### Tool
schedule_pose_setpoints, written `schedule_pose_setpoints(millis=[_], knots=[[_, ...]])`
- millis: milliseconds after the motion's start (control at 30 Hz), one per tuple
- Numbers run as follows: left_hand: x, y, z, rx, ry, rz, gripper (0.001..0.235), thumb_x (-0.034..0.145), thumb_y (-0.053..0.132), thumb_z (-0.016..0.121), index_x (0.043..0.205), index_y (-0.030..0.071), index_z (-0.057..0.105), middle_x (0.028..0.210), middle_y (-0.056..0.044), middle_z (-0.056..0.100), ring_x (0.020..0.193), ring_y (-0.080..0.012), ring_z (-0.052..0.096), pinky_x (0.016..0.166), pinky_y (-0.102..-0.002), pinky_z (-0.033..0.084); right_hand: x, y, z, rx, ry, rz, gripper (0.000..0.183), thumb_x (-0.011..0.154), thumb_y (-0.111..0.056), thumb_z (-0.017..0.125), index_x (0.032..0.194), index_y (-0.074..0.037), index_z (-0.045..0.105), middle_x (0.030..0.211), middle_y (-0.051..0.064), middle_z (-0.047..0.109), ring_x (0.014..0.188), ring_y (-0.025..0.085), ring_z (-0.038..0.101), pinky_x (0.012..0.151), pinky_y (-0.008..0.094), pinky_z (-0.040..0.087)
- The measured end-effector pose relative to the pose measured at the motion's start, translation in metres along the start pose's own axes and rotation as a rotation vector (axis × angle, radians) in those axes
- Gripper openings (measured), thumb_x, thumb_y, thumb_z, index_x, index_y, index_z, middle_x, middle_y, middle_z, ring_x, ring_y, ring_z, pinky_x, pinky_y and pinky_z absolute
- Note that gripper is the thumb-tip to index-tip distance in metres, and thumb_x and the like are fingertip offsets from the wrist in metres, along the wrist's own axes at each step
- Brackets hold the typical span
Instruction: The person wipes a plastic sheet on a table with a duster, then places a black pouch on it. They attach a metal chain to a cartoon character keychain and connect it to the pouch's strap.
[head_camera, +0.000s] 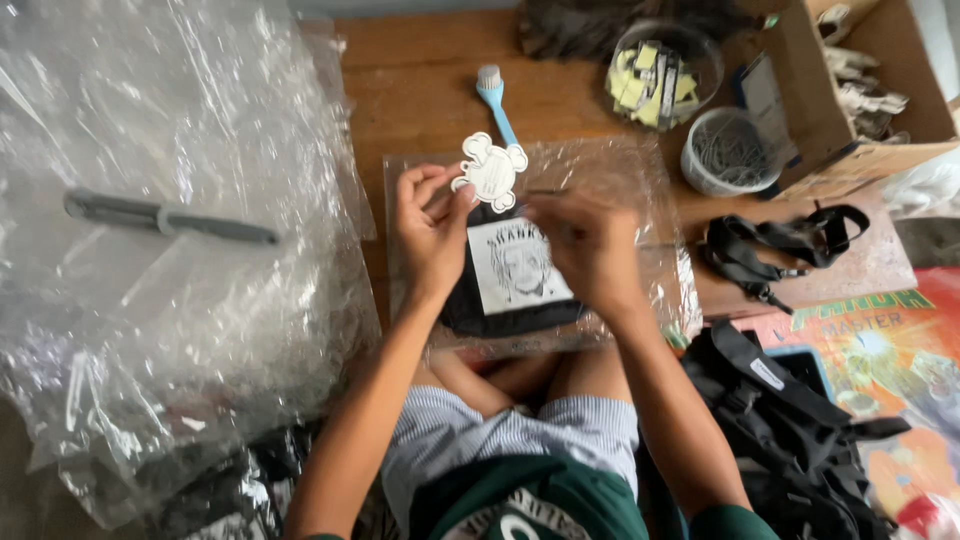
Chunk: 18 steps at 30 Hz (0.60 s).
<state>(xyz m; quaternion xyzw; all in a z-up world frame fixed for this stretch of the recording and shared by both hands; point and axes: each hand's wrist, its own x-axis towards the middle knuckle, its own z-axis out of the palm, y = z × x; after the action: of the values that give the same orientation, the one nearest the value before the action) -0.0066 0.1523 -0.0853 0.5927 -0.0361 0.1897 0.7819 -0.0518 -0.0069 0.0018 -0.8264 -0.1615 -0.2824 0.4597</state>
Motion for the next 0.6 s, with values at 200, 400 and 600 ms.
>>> schedule_pose_setpoints(millis=[200, 400, 600], knots=[[0.036, -0.010, 0.033, 0.240, 0.011, 0.287, 0.036, 0.097, -0.009, 0.056, 0.129, 0.007, 0.056, 0.123, -0.016, 0.073, 0.112, -0.0294, 0.069, 0.094, -0.031, 0.061, 0.037, 0.073, 0.074, -0.057, 0.102, -0.005, 0.016, 0.088, -0.017, 0.083, 0.100, -0.026, 0.083, 0.066, -0.003, 0.072, 0.041, 0.015, 0.053, 0.045, 0.032, 0.045], [0.062, -0.032, 0.027, 0.281, 0.075, 0.460, 0.032, 0.099, -0.002, 0.062, 0.131, 0.003, 0.061, 0.121, -0.018, 0.074, 0.109, -0.0303, 0.071, 0.090, -0.033, 0.062, 0.053, 0.093, 0.105, -0.179, 0.311, -0.199, 0.007, 0.087, -0.024, 0.085, 0.091, -0.022, 0.080, 0.070, -0.001, 0.071, 0.051, 0.022, 0.062, 0.048, 0.035, 0.050], [0.061, -0.025, 0.029, 0.405, 0.094, 0.622, 0.037, 0.094, -0.006, 0.069, 0.130, 0.002, 0.065, 0.117, -0.016, 0.076, 0.105, -0.0248, 0.074, 0.083, -0.029, 0.064, 0.046, 0.091, 0.099, -0.089, 0.329, -0.246, 0.002, 0.096, -0.015, 0.074, 0.094, -0.015, 0.073, 0.066, 0.000, 0.061, 0.050, 0.020, 0.056, 0.048, 0.032, 0.049]])
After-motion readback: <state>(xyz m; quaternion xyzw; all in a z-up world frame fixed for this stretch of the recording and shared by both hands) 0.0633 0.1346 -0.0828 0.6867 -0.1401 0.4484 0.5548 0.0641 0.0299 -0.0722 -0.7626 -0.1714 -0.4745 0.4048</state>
